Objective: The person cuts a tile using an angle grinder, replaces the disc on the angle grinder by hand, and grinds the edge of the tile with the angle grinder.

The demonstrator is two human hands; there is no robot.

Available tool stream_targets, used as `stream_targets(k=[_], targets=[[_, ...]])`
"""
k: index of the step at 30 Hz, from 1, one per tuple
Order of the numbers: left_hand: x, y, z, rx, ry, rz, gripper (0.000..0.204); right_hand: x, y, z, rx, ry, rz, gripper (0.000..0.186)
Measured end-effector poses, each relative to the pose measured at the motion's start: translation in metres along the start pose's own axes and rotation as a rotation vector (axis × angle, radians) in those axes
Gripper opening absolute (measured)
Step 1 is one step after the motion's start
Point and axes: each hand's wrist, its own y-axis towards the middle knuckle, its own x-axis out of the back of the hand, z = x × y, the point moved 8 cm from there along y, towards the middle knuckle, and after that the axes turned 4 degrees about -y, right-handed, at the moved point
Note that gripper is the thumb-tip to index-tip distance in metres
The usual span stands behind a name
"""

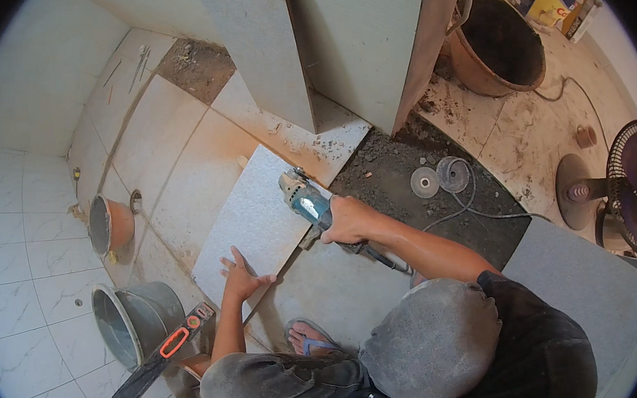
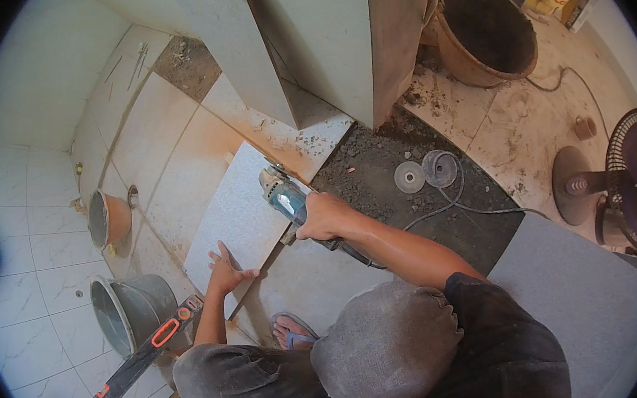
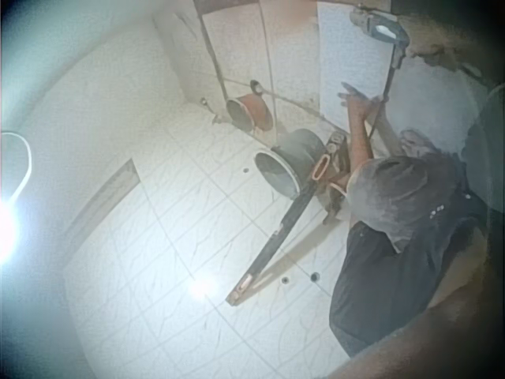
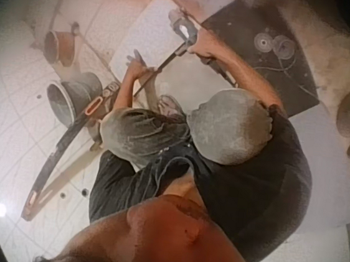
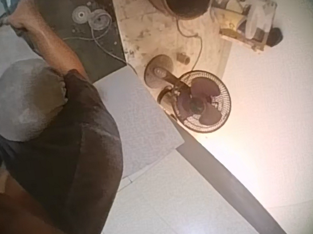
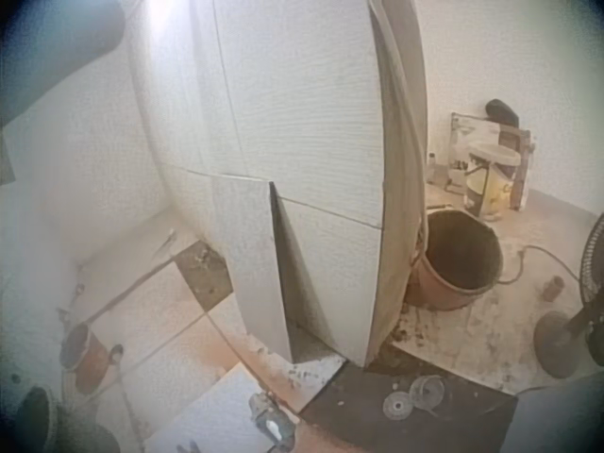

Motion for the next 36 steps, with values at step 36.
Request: stream_targets(k=[36], targets=[[0.001, -0.006, -0.004, -0.005, -0.032, -0.042, 0.170, -0.007, -0.047, -0.029, -0.036, 0.018, 0.008, 0.073]])
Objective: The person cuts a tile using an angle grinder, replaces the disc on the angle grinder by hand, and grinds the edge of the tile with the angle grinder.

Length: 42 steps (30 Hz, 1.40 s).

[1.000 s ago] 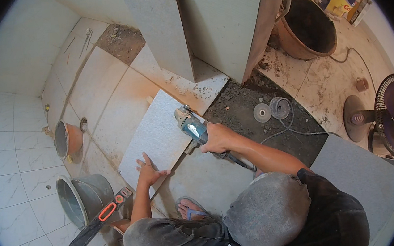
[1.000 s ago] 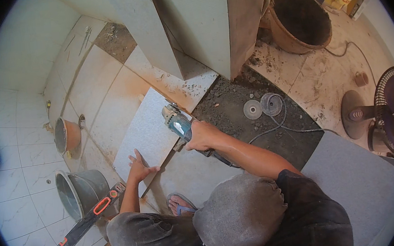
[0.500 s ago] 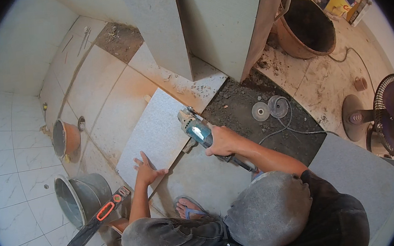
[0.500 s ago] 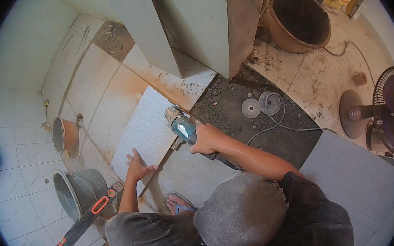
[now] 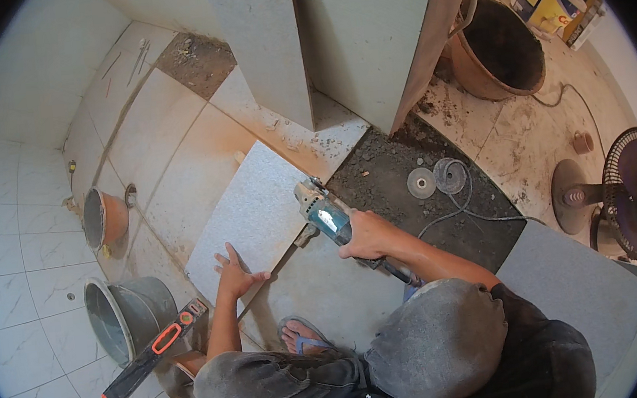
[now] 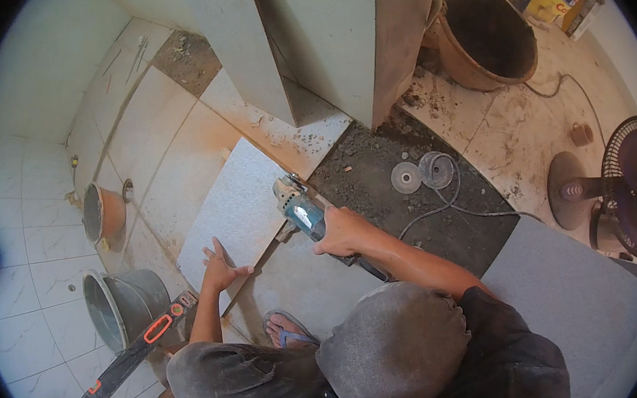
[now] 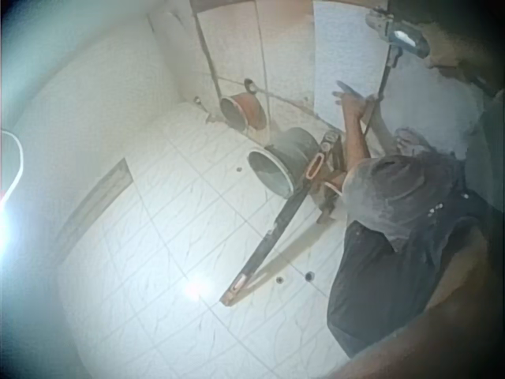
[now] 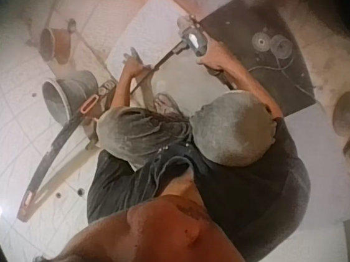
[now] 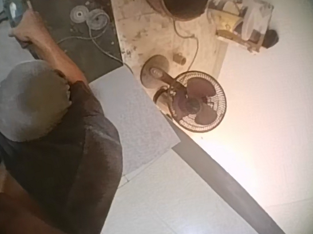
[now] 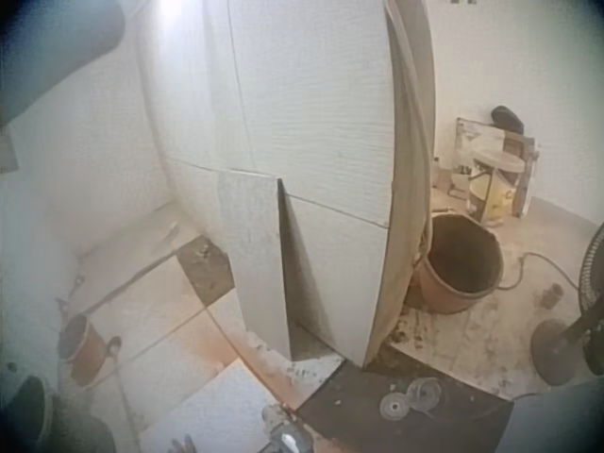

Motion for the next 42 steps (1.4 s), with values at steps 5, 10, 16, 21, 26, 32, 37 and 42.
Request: stream_targets(k=[5, 10, 16, 21, 26, 32, 37, 42], targets=[[-0.003, -0.002, -0.002, -0.003, -0.012, -0.017, 0.167, -0.001, -0.006, -0.011, -0.033, 0.012, 0.055, 0.069], [-0.005, -0.001, 0.008, -0.049, -0.019, -0.053, 0.159, 0.001, -0.020, -0.010, 0.031, 0.118, -0.001, 0.066], [-0.006, -0.020, -0.007, -0.140, -0.250, -0.330, 0.105, 0.010, -0.022, 0.013, 0.169, 0.165, -0.106, 0.070], [-0.025, -0.047, -0.062, -0.368, -0.382, -0.374, 0.075, 0.017, -0.027, 0.041, 0.275, 0.158, -0.121, 0.068], [-0.016, -0.079, -0.119, -0.458, -0.710, -0.157, 0.056, 0.010, -0.028, 0.045, 0.259, 0.193, -0.080, 0.062], [-0.076, -0.084, -0.167, -0.276, -1.696, 0.454, 0.054, -0.020, -0.029, 0.047, 0.291, 0.279, -0.097, 0.065], [-0.077, -0.090, -0.169, -0.217, -1.789, 0.403, 0.052, -0.031, -0.033, 0.056, 0.194, 0.043, -0.037, 0.070], [-0.081, -0.090, -0.162, -0.189, -1.923, 0.340, 0.062, -0.047, -0.022, 0.048, 0.275, 0.116, -0.017, 0.062]])
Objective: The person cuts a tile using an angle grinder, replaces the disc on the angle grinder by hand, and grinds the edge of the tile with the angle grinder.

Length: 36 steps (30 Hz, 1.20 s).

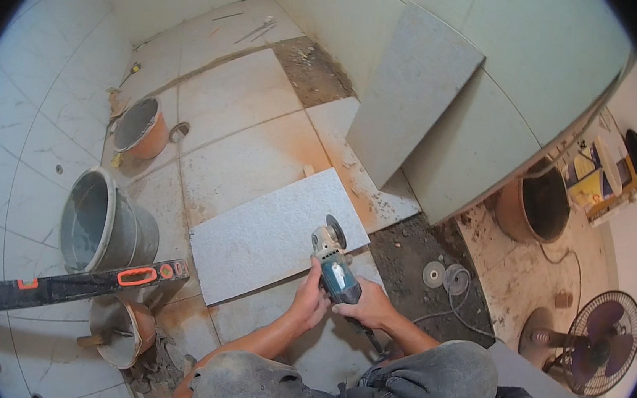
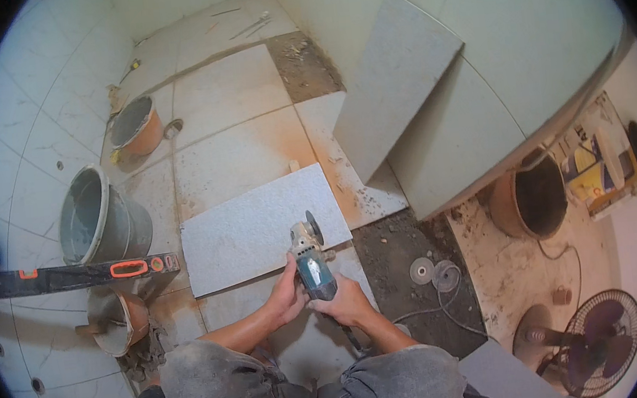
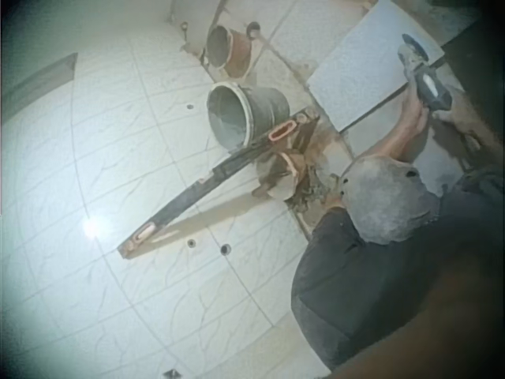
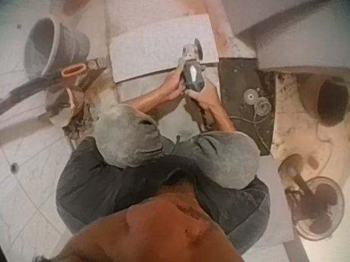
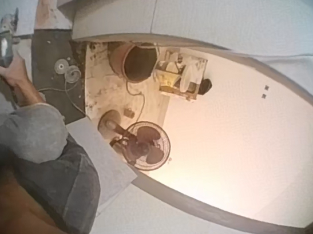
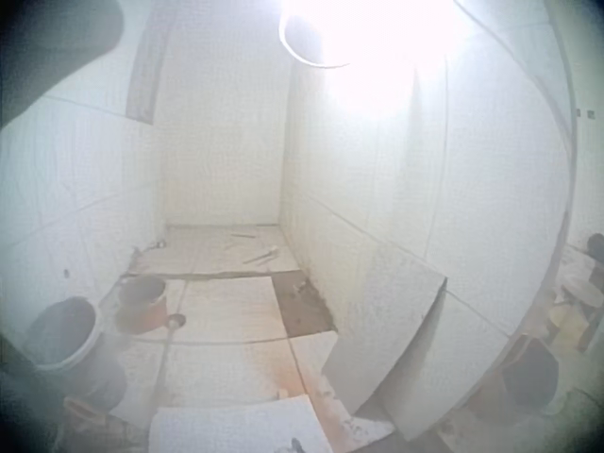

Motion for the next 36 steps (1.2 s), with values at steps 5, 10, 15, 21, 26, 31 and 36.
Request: stream_targets(k=[5, 10, 15, 21, 26, 31, 36], targets=[[-0.010, 0.002, 0.002, 0.027, -0.128, 0.167, 0.081, -0.011, 0.000, -0.011, 0.004, 0.180, 0.074, 0.062], [-0.022, -0.006, 0.005, 0.106, -0.262, 0.255, 0.084, -0.012, -0.004, -0.010, 0.032, 0.245, 0.082, 0.056], [-0.020, -0.006, 0.006, 0.085, -0.243, 0.291, 0.083, -0.007, -0.008, 0.004, 0.062, 0.305, 0.065, 0.051], [-0.015, -0.004, 0.007, -0.009, -0.156, 0.313, 0.081, -0.010, -0.008, 0.007, 0.010, 0.362, 0.127, 0.048], [-0.013, 0.002, 0.007, -0.060, -0.148, 0.288, 0.073, -0.012, -0.009, 0.001, 0.011, 0.420, 0.132, 0.048], [-0.014, 0.001, 0.011, -0.029, -0.107, 0.282, 0.076, -0.012, -0.008, -0.003, 0.003, 0.405, 0.128, 0.049], [-0.015, 0.000, 0.015, 0.001, 0.013, 0.259, 0.072, -0.010, -0.008, -0.003, 0.018, 0.344, 0.108, 0.049]])
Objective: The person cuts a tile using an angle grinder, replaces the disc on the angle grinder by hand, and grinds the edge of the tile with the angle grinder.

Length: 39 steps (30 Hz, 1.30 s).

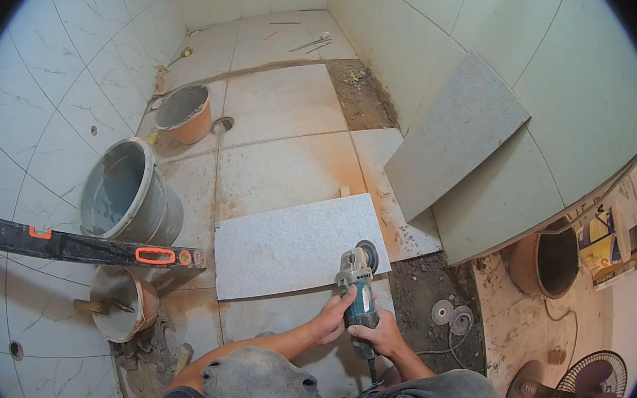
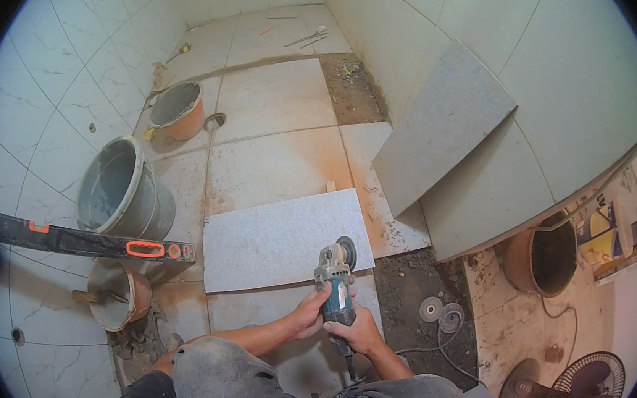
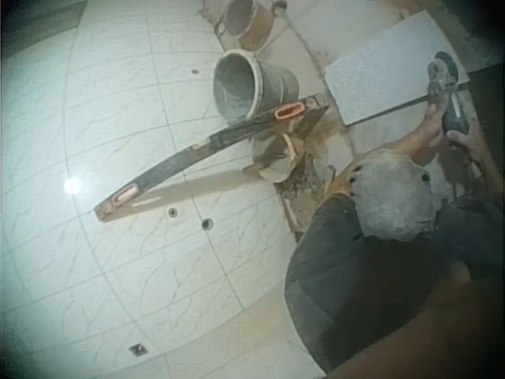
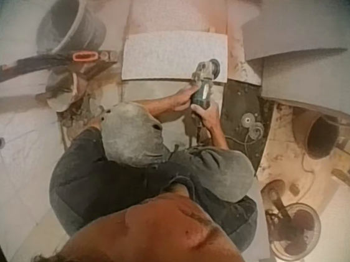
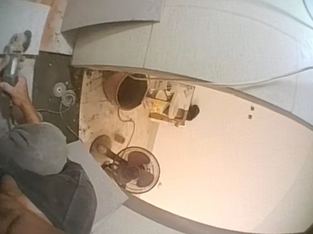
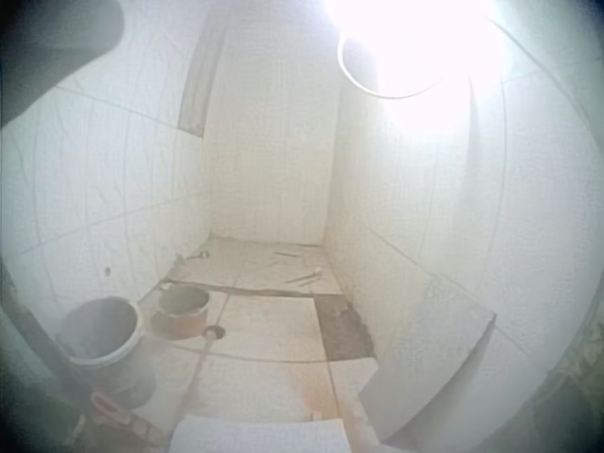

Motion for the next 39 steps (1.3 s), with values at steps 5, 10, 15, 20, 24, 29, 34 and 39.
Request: stream_targets(k=[5, 10, 15, 20, 24, 29, 34, 39], targets=[[-0.002, -0.002, -0.003, 0.029, -0.042, -0.024, 0.070, -0.001, 0.001, -0.004, -0.024, -0.020, -0.013, 0.052], [-0.005, -0.005, -0.003, 0.048, -0.145, -0.025, 0.071, -0.003, 0.000, -0.004, -0.047, 0.007, 0.010, 0.054], [-0.003, -0.004, -0.006, 0.017, -0.144, -0.046, 0.068, -0.005, 0.003, -0.001, -0.042, 0.048, 0.003, 0.053], [0.002, 0.003, -0.002, 0.016, -0.090, -0.011, 0.058, 0.000, 0.003, -0.003, -0.019, 0.041, -0.018, 0.050], [-0.002, 0.005, 0.000, 0.059, -0.058, -0.010, 0.052, 0.015, 0.000, -0.003, 0.010, -0.039, -0.084, 0.055], [-0.015, -0.003, -0.001, 0.157, 0.093, 0.069, 0.065, 0.027, 0.002, -0.004, -0.043, -0.115, -0.196, 0.054], [-0.030, -0.010, 0.002, 0.253, 0.278, 0.105, 0.078, 0.060, -0.001, -0.010, -0.077, -0.186, -0.317, 0.052], [-0.022, -0.010, 0.016, 0.386, 0.381, 0.173, 0.076, 0.088, 0.002, -0.023, -0.181, -0.328, -0.304, 0.052]])
